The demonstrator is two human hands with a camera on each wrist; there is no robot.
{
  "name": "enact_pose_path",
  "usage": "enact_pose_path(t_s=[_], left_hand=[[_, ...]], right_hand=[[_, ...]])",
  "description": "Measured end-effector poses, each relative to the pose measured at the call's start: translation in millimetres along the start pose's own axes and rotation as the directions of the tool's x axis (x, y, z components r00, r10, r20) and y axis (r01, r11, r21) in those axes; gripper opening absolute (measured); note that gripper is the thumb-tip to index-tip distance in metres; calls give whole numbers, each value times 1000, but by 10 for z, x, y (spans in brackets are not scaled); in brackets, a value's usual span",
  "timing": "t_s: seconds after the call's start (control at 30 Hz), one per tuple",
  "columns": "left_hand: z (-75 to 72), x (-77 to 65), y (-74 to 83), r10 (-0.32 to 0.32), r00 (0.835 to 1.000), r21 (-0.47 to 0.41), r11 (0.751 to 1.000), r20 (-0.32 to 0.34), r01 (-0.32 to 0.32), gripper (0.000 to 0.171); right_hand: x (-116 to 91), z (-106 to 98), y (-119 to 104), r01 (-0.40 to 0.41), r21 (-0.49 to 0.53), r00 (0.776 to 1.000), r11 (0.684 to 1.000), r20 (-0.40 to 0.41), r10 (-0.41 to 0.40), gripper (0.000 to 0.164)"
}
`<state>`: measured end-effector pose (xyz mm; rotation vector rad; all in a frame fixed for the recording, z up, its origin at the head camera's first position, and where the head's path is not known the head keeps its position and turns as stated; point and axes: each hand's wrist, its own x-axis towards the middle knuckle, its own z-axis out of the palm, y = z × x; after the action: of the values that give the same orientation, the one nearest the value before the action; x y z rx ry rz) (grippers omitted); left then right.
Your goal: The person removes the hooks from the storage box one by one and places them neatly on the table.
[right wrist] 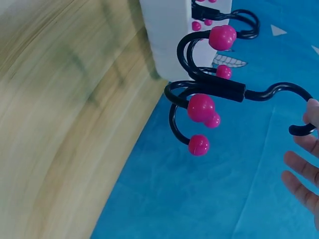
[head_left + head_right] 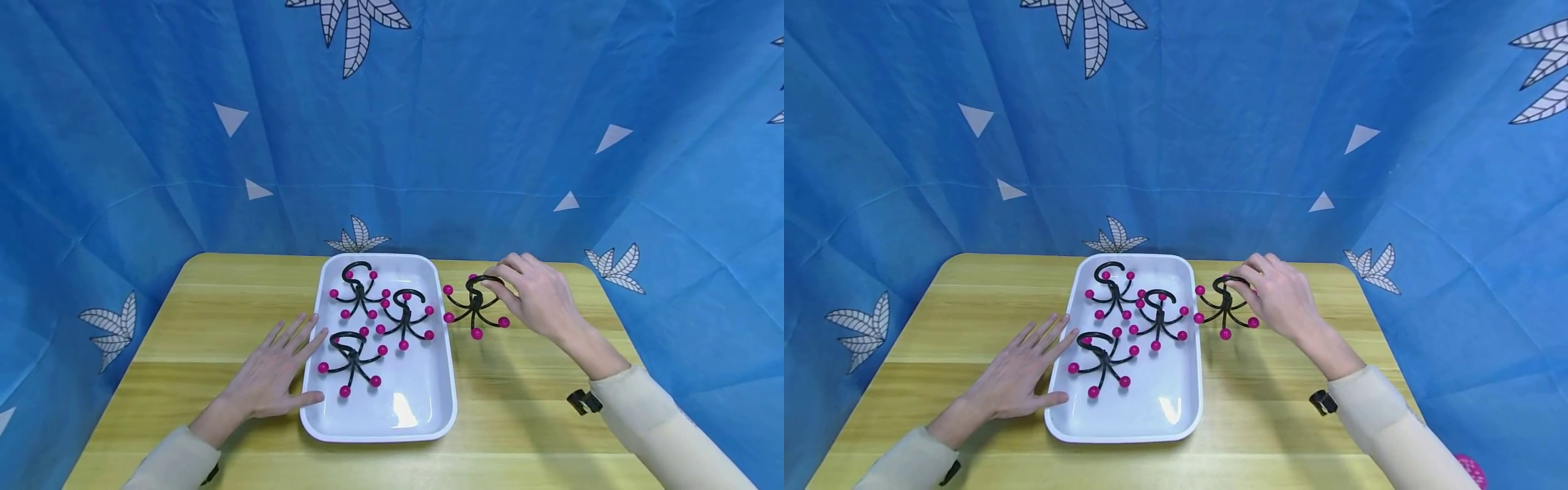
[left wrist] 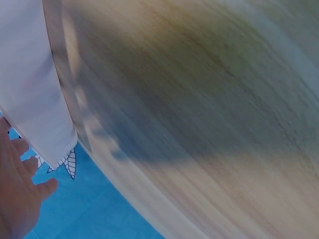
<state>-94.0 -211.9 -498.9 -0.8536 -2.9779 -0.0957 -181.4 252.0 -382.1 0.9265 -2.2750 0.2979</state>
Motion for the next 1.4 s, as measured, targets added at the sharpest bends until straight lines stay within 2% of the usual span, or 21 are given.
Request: enact_pose_path(t_s=[0.1, 0.33, 0.53, 0.7, 0.77, 1.07, 1.23, 1.33, 1.4], left_hand=[[-2, 6, 1, -3, 1000, -1, 1000, 5, 3, 106], [2, 22, -4, -4, 1000, -7, 1000, 2, 4, 107], [-2, 30, -4, -8, 1000, -8, 1000, 3, 8, 107], [-7, 32, 1, -7, 1000, -7, 1000, 4, 7, 107], [-9, 27, 1, -7, 1000, -6, 1000, 5, 7, 107], [4, 12, -8, -8, 1000, 1, 1000, -7, 8, 106], [7, 0, -4, -1, 1000, 2, 1000, -20, 1, 105], [10, -3, 3, 1, 1000, 5, 1000, -21, -1, 105], [17, -2, 9, 0, 1000, 5, 1000, -18, 0, 105]], right_hand=[[-21, 49, 66, -11, -2, 1000, 1000, 10, 11, 43], [-57, 163, 204, -52, -14, 998, 999, 25, 52, 62], [-86, 264, 290, -43, -18, 999, 999, 26, 43, 61], [-98, 341, 326, -56, -21, 997, 998, 51, 57, 25], [-98, 376, 334, -68, -20, 996, 998, 63, 69, 19], [-114, 534, 400, -104, -16, 991, 994, 83, 105, 20], [-130, 598, 445, -103, -4, 990, 995, 101, 103, 52], [-137, 618, 458, -119, 1, 986, 993, 114, 118, 46], [-147, 625, 468, -129, 1, 984, 992, 125, 128, 34]])
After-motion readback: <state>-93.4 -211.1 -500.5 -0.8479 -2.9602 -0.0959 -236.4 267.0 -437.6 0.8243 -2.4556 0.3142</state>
